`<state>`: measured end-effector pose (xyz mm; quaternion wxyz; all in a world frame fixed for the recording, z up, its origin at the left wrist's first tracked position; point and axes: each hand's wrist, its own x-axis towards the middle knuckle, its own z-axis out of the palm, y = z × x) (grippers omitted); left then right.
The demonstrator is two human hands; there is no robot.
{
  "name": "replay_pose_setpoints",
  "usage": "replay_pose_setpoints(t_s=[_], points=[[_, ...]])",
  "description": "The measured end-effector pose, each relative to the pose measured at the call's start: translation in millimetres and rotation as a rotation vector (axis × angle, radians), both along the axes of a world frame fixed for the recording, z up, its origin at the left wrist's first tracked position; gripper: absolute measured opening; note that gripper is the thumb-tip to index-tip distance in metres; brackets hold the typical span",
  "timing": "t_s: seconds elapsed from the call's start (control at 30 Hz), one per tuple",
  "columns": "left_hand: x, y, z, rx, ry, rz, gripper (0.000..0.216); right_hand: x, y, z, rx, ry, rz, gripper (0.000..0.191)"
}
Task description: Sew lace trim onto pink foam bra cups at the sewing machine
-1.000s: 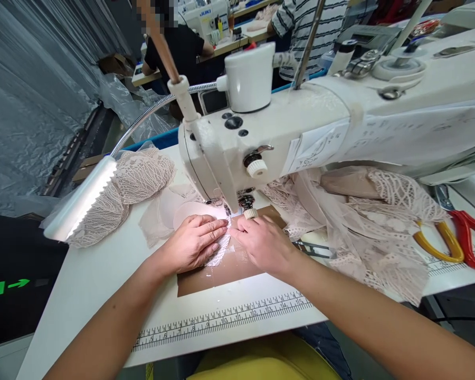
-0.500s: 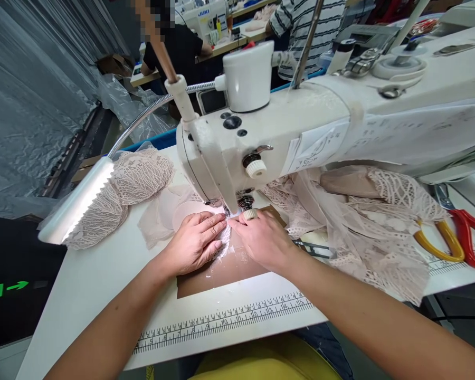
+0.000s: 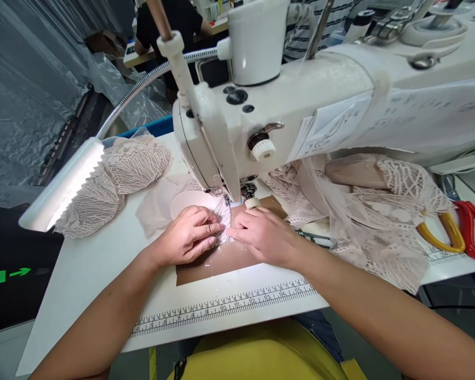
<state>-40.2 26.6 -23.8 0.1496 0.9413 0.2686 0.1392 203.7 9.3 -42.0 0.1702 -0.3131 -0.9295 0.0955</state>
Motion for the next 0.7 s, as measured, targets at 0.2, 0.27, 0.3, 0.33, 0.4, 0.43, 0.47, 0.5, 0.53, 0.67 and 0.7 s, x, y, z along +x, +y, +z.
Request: replay_pose_setpoints(t_s=[0.2,0.27,0.3,0.33,0.4,0.43,0.47,0.5,0.53,0.67,0.7], points=[[0.5,0.5,0.6,-0.003,-0.003,-0.05,0.031,0.7,0.2,2.1,0.035,0.004,0.075,0.034],[0.0,0.7,-0.1,-0.005,-0.001,-0.068,0.031,0.9,0.1,1.9,0.041,0.013,0.096,0.033],[-0.3,0.7,-0.5,-0.004,0.003,-0.076,0.03,1.0,0.1,1.8,0.044,0.019,0.102,0.033],[-0.7,0.8,-0.9,-0.001,0.007,-0.084,0.03,1.1,0.1,1.7,0.047,0.025,0.106,0.032],[-1.0,0.6,-1.5,0.003,0.023,-0.095,0.03,1.3,0.1,1.8,0.048,0.034,0.112,0.03],[-0.9,0.4,-1.6,0.003,0.03,-0.095,0.03,1.4,0.1,1.9,0.046,0.034,0.116,0.03],[-0.6,0.2,-1.6,-0.001,0.039,-0.092,0.031,1.5,0.1,2.1,0.042,0.031,0.118,0.029],[-0.3,-0.1,-1.6,-0.005,0.047,-0.088,0.031,1.6,0.1,2.3,0.039,0.027,0.118,0.029],[0.1,-0.3,-1.6,-0.01,0.054,-0.084,0.031,1.8,0.1,2.4,0.037,0.024,0.118,0.029],[1.7,-1.2,-1.5,-0.014,0.063,-0.091,0.03,2.6,-0.1,1.6,0.052,0.033,0.113,0.029],[2.1,-1.4,-1.4,-0.011,0.059,-0.096,0.03,2.8,-0.1,1.0,0.058,0.045,0.11,0.028]])
